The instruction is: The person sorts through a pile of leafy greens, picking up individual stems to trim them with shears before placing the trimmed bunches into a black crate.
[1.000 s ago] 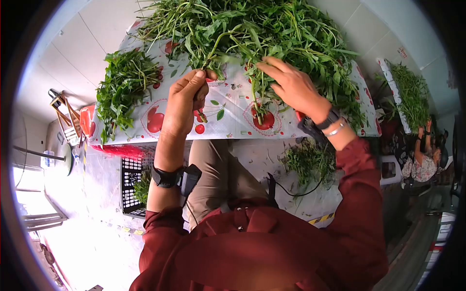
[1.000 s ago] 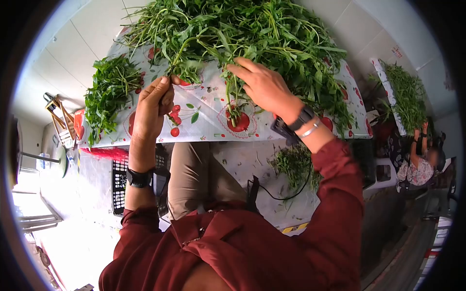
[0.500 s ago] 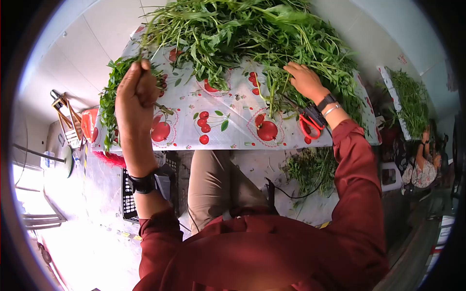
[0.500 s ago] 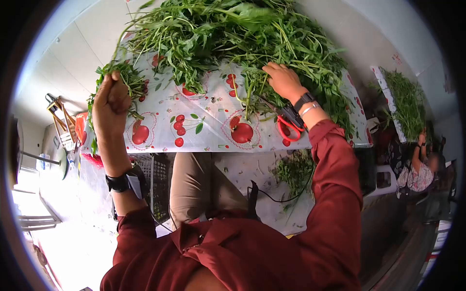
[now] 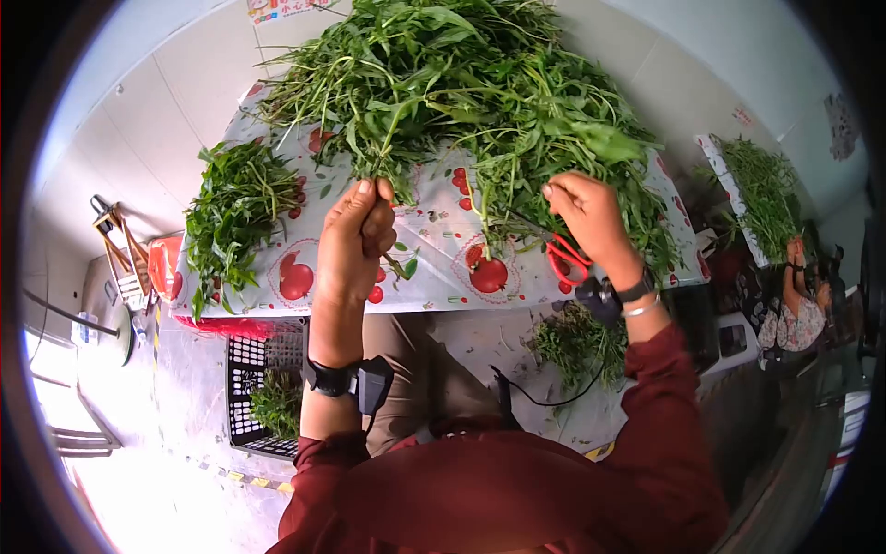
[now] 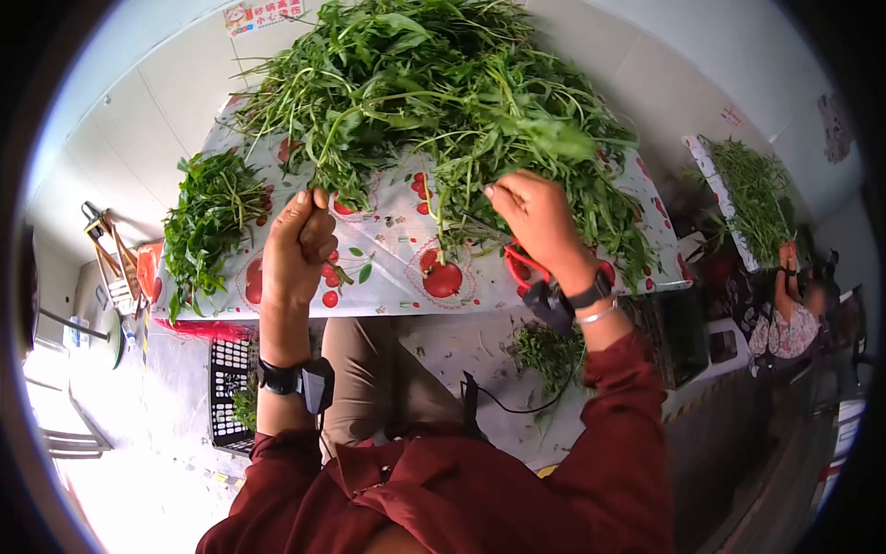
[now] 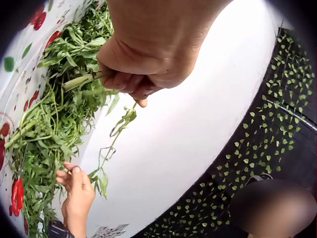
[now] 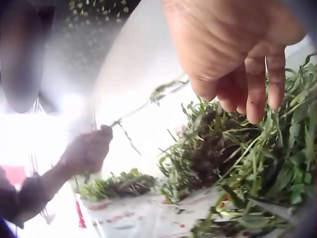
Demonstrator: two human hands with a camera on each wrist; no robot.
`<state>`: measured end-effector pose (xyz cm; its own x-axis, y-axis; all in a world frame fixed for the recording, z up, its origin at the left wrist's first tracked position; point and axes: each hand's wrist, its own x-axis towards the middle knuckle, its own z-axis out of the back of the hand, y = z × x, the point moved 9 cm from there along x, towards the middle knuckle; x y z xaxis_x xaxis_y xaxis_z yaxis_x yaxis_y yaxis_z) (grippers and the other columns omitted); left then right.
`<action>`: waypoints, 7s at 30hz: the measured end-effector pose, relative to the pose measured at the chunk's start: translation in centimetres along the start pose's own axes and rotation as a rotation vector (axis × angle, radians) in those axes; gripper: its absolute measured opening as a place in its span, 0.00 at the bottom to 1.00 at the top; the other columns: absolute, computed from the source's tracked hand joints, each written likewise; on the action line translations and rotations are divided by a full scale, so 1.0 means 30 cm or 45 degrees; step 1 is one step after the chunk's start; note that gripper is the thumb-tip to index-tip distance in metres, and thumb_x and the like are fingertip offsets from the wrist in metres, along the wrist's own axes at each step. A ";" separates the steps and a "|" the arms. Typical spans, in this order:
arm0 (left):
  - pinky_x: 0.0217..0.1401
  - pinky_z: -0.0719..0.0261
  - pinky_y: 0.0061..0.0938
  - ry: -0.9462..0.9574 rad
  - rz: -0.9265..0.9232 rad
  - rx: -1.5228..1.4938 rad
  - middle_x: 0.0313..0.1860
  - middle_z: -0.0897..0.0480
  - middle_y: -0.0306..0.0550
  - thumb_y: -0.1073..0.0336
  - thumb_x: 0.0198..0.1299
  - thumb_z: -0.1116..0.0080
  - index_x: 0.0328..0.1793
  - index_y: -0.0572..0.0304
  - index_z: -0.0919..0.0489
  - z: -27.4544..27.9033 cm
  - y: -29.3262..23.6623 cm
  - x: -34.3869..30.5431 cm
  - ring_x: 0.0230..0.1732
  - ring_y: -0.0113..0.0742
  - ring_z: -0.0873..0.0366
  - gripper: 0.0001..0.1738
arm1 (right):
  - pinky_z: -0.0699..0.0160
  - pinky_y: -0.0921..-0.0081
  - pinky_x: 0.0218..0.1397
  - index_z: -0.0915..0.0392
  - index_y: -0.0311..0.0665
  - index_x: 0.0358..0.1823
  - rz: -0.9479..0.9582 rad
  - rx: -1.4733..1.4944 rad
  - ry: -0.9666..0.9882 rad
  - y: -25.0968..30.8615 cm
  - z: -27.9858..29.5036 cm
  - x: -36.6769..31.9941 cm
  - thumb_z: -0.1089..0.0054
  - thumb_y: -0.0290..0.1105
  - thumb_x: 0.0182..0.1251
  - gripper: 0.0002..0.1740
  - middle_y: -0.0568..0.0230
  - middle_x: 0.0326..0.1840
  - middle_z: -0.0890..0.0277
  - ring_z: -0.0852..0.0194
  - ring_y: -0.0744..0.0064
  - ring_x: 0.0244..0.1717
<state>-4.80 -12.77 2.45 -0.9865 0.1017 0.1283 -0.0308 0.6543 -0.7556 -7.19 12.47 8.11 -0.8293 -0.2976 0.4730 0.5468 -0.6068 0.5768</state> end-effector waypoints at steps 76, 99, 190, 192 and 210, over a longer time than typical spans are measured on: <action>0.16 0.53 0.15 0.083 0.014 -0.117 0.15 0.44 0.28 0.59 0.68 0.59 0.38 0.55 0.30 -0.215 0.200 -0.261 0.15 0.18 0.53 0.11 | 0.50 0.87 0.15 0.28 0.34 0.27 -0.444 1.020 0.219 0.056 -0.076 -0.413 0.54 0.54 0.67 0.27 0.75 0.11 0.40 0.46 0.86 0.11; 0.15 0.54 0.14 0.130 0.136 -0.137 0.15 0.43 0.27 0.60 0.67 0.59 0.37 0.58 0.28 -0.195 0.293 -0.208 0.14 0.16 0.54 0.13 | 0.51 0.85 0.14 0.27 0.33 0.24 -0.580 0.864 0.296 0.047 -0.136 -0.308 0.54 0.55 0.66 0.29 0.74 0.11 0.40 0.46 0.85 0.10; 0.23 0.34 0.15 0.217 0.377 0.382 0.33 0.25 0.35 0.64 0.64 0.51 0.41 0.59 0.26 -0.140 0.227 0.475 0.27 0.19 0.34 0.07 | 0.49 0.86 0.15 0.27 0.33 0.30 -0.813 0.783 -0.119 -0.357 -0.017 -0.422 0.51 0.41 0.67 0.17 0.75 0.14 0.40 0.46 0.87 0.13; 0.26 0.23 0.16 0.264 0.425 0.103 0.32 0.23 0.36 0.65 0.64 0.51 0.40 0.61 0.25 -0.165 0.220 0.437 0.26 0.22 0.27 0.07 | 0.50 0.86 0.14 0.27 0.33 0.30 -0.842 0.800 -0.140 -0.358 -0.016 -0.431 0.51 0.41 0.67 0.17 0.75 0.14 0.40 0.46 0.86 0.12; 0.28 0.38 0.21 0.270 0.328 -0.942 0.29 0.33 0.41 0.70 0.68 0.64 0.44 0.69 0.32 -0.205 0.126 0.352 0.25 0.27 0.42 0.10 | 0.46 0.88 0.15 0.29 0.36 0.25 -0.689 0.735 -0.030 -0.231 -0.084 -0.352 0.42 0.39 0.63 0.15 0.78 0.15 0.39 0.44 0.90 0.13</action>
<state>-14.34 -4.62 4.89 -0.8942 0.4084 0.1836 0.3810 0.9094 -0.1670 -2.52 17.96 -2.56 -0.9980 -0.0509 0.0384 0.0471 -0.1830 0.9820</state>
